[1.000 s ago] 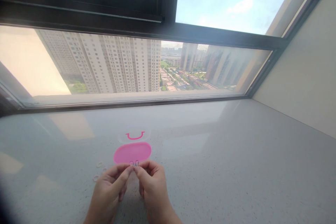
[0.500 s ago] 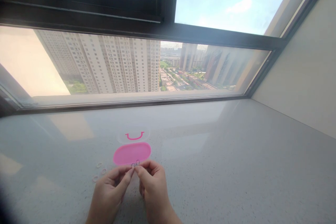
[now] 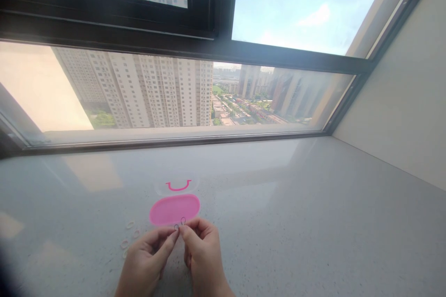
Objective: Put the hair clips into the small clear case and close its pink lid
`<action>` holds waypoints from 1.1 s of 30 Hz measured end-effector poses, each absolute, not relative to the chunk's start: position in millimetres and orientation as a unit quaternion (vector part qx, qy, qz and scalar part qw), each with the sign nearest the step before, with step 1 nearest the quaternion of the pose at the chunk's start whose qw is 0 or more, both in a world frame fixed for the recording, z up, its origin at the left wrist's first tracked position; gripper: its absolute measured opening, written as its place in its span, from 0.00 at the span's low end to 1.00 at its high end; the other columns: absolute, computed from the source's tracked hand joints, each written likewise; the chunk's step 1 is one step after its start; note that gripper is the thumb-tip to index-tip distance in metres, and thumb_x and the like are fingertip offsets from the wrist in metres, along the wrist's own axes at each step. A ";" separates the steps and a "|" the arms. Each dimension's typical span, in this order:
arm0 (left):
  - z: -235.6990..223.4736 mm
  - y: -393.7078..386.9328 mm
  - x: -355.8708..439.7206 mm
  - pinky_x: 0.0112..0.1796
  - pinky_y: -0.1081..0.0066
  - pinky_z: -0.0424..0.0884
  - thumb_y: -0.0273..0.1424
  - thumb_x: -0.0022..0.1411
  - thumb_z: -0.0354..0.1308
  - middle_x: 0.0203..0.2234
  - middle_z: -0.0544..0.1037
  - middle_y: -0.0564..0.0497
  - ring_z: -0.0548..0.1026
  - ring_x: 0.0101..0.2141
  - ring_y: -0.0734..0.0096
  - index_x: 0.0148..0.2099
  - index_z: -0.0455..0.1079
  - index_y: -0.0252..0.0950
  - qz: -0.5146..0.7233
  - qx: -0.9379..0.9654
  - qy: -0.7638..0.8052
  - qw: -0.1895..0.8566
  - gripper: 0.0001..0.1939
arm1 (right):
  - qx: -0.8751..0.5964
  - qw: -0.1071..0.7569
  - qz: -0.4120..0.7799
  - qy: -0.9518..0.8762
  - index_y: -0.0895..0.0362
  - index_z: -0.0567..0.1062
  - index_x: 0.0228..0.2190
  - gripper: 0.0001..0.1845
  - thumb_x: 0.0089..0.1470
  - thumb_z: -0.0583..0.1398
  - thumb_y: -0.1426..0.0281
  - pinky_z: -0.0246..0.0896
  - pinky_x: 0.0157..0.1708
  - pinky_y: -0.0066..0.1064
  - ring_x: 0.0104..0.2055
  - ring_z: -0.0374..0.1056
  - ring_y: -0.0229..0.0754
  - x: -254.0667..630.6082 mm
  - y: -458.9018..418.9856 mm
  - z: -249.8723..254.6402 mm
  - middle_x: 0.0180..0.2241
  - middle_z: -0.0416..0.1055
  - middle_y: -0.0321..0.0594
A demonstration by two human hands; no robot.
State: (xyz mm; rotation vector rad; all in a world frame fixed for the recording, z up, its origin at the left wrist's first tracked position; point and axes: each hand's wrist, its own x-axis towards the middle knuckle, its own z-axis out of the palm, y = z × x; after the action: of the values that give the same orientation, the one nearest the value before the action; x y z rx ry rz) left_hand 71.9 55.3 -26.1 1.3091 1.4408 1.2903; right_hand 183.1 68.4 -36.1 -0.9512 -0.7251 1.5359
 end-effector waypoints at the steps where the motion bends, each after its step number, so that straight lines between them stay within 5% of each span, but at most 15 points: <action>1: -25.9 55.3 72.0 0.33 0.68 0.71 0.37 0.52 0.61 0.14 0.73 0.53 0.75 0.27 0.60 0.31 0.79 0.37 0.506 0.516 0.568 0.394 0.10 | -0.405 0.563 0.652 -0.308 0.59 0.69 0.21 0.15 0.43 0.66 0.62 0.32 0.11 0.22 0.11 0.39 0.26 183.2 68.6 -36.3 0.08 0.51 0.23; 21: -22.7 53.3 76.0 0.28 0.72 0.68 0.37 0.50 0.62 0.14 0.72 0.54 0.72 0.24 0.64 0.27 0.77 0.37 0.534 0.494 0.554 0.406 0.09 | -0.408 0.566 0.652 -0.297 0.58 0.68 0.18 0.14 0.40 0.66 0.63 0.32 0.11 0.22 0.12 0.40 0.26 181.7 66.7 -30.1 0.09 0.50 0.23; 26: -18.9 53.7 75.8 0.15 0.76 0.56 0.39 0.47 0.64 0.10 0.67 0.58 0.60 0.13 0.75 0.27 0.75 0.36 0.548 0.424 0.563 0.451 0.11 | -0.419 0.568 0.643 -0.298 0.58 0.68 0.18 0.15 0.39 0.66 0.62 0.32 0.11 0.22 0.12 0.40 0.27 181.5 68.0 -28.4 0.09 0.50 0.23; 33: -17.4 53.0 77.2 0.13 0.79 0.49 0.41 0.47 0.64 0.08 0.61 0.62 0.54 0.11 0.81 0.28 0.73 0.33 0.551 0.384 0.564 0.481 0.14 | -0.420 0.556 0.645 -0.313 0.58 0.69 0.19 0.15 0.39 0.66 0.62 0.32 0.11 0.22 0.12 0.39 0.27 181.8 66.1 -27.3 0.09 0.50 0.23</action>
State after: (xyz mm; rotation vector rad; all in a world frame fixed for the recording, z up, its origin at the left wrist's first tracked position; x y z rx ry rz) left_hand 77.2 53.0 -17.4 0.9369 1.3747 1.3427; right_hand 181.8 66.1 -27.3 -0.9909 -0.7387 1.5239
